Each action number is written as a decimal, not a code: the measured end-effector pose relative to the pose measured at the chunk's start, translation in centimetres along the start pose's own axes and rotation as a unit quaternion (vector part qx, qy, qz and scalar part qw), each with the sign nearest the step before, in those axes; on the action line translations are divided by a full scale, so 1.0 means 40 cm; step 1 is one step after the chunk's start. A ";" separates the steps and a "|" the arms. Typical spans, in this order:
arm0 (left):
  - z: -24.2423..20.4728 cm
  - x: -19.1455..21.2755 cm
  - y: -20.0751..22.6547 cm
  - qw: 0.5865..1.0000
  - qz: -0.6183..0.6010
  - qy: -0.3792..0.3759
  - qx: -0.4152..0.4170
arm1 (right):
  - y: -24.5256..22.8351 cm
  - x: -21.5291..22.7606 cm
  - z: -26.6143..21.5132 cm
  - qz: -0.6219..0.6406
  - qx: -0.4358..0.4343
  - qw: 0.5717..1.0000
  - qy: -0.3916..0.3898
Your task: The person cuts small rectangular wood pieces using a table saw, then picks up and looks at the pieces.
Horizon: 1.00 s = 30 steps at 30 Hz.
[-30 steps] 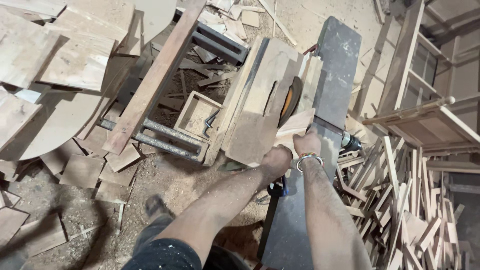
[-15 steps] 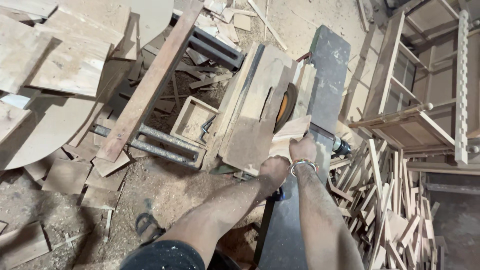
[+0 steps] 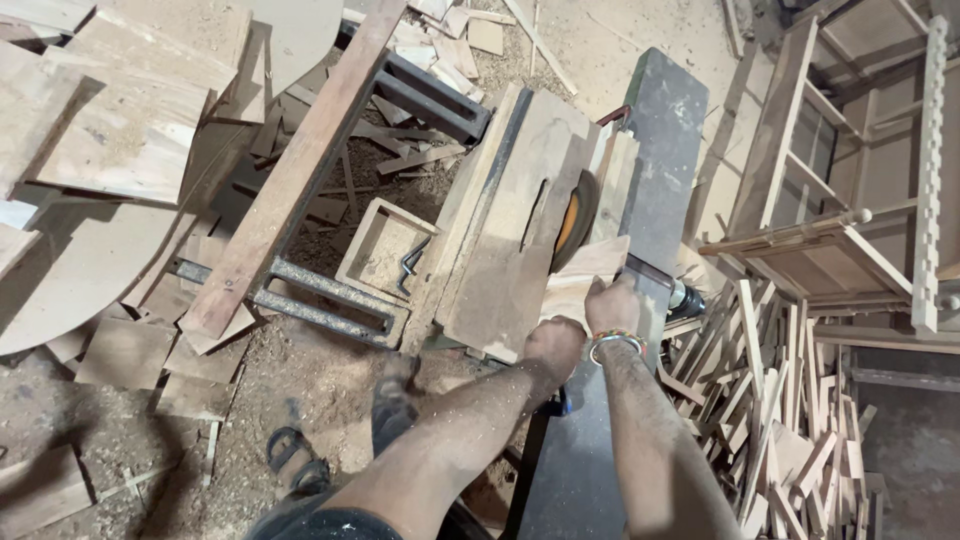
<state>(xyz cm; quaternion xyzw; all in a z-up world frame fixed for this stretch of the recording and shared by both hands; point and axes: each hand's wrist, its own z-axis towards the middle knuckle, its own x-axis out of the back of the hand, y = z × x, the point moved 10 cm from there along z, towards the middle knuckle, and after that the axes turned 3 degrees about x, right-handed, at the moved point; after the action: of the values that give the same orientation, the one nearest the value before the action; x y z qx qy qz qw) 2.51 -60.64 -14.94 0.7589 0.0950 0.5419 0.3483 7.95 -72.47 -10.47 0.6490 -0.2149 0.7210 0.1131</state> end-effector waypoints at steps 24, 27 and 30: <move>0.066 0.020 0.001 0.999 0.009 0.035 0.006 | -0.033 0.024 0.058 0.000 -0.002 1.000 0.013; 0.077 0.002 0.002 0.998 0.065 -0.007 0.007 | -0.036 0.031 0.060 -0.003 -0.015 1.000 0.002; 0.078 0.022 -0.006 0.999 -0.014 0.030 0.019 | -0.036 0.029 0.063 -0.009 -0.021 1.000 -0.007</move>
<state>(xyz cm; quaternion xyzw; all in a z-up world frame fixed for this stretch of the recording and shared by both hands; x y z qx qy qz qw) 5.70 -61.35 -14.96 0.7477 0.1259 0.5574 0.3382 10.68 -72.48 -8.94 0.6533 -0.2248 0.7108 0.1318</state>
